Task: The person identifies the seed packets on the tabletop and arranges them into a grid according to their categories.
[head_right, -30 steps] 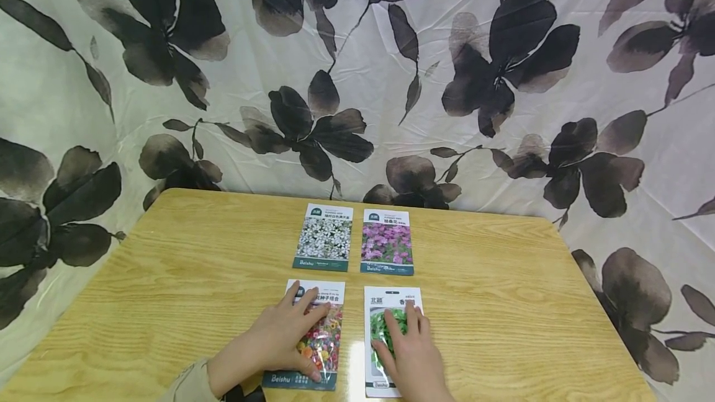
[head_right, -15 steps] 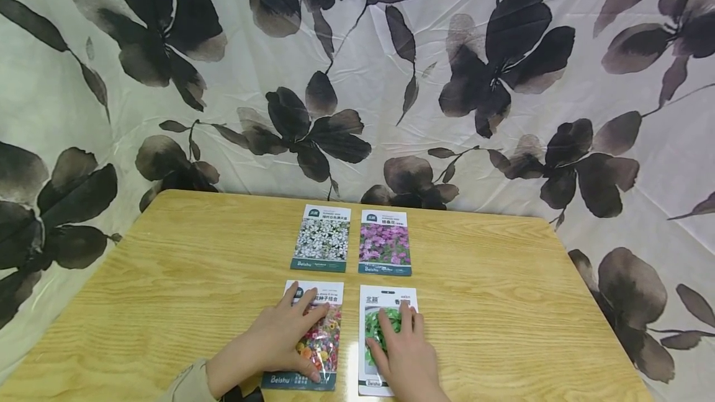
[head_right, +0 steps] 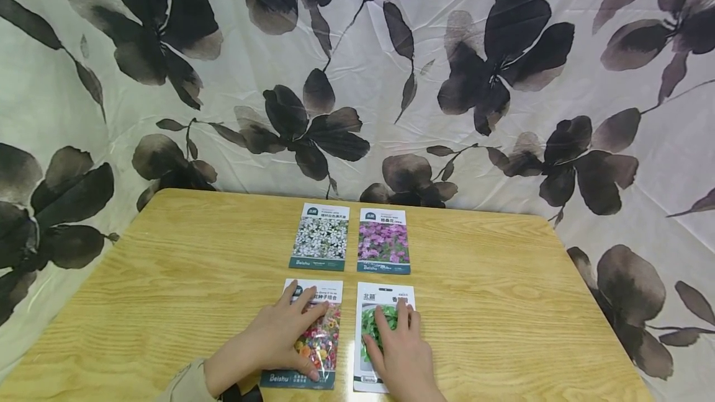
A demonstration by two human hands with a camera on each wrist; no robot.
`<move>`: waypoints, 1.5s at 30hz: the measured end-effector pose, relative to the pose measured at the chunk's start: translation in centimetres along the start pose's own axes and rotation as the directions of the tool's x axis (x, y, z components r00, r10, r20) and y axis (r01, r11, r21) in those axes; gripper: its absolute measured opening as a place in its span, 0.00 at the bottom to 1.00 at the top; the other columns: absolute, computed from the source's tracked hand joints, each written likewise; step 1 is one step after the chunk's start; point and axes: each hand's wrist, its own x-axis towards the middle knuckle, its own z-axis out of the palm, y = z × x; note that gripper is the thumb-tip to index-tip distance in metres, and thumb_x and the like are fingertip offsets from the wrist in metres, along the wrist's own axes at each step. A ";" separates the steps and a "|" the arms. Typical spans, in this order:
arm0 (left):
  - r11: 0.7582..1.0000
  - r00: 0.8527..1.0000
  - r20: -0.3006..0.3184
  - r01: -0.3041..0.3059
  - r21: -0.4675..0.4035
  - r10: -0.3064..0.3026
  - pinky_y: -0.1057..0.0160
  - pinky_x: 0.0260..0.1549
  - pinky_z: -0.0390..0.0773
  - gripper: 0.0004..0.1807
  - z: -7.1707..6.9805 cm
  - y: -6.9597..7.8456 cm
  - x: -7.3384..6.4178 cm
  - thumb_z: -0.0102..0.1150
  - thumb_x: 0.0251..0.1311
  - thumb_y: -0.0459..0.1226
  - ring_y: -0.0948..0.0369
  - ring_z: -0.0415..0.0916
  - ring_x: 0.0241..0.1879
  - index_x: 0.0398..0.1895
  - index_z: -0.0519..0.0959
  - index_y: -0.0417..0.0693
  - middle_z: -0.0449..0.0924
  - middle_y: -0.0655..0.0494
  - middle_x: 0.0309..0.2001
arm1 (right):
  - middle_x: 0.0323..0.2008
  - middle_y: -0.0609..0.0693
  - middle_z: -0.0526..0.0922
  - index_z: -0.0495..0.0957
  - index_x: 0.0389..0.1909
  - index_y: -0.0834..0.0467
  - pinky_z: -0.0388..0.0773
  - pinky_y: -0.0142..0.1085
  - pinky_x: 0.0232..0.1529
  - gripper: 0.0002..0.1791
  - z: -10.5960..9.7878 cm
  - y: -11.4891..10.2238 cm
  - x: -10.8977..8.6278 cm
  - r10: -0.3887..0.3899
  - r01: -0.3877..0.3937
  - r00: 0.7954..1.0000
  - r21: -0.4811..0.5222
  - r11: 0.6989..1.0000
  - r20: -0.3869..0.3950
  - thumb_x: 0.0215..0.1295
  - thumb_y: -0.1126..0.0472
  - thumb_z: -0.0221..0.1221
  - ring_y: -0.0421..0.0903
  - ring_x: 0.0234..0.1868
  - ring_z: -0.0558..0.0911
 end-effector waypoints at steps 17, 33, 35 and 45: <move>0.999 1.000 0.015 0.002 -0.033 -0.002 0.35 0.47 0.77 0.61 -0.1 0.0 -0.1 0.62 0.34 0.77 0.28 0.53 0.68 0.73 0.67 0.55 0.61 0.41 0.72 | 0.62 0.70 0.68 0.69 0.70 0.34 0.73 0.38 0.10 0.26 0.2 -0.5 0.0 -0.024 0.024 0.999 0.004 1.000 -0.025 0.71 0.45 0.56 0.66 0.56 0.72; 0.999 0.998 0.053 0.031 -0.036 -0.029 0.36 0.46 0.78 0.63 0.0 0.0 0.1 0.60 0.32 0.79 0.29 0.52 0.70 0.74 0.66 0.57 0.60 0.42 0.73 | 0.63 0.68 0.68 0.70 0.69 0.35 0.76 0.44 0.12 0.25 -0.1 -1.0 0.1 -0.039 0.039 0.999 -0.022 0.999 0.007 0.72 0.47 0.54 0.68 0.59 0.71; 0.999 0.998 0.052 0.030 -0.036 -0.028 0.36 0.46 0.78 0.63 0.0 0.0 0.1 0.60 0.32 0.79 0.29 0.51 0.70 0.74 0.66 0.57 0.60 0.42 0.73 | 0.64 0.68 0.67 0.70 0.69 0.35 0.76 0.44 0.12 0.25 -0.2 -1.1 0.2 -0.034 0.034 0.999 -0.020 0.999 0.012 0.73 0.46 0.54 0.68 0.60 0.71; 0.999 0.998 0.057 0.032 -0.037 -0.030 0.36 0.47 0.77 0.63 0.0 -0.1 0.0 0.59 0.33 0.79 0.29 0.51 0.70 0.74 0.65 0.58 0.60 0.42 0.73 | 0.64 0.67 0.67 0.70 0.69 0.35 0.76 0.45 0.12 0.25 0.0 -1.0 0.2 -0.030 0.030 1.000 0.012 0.999 -0.009 0.72 0.46 0.54 0.68 0.60 0.70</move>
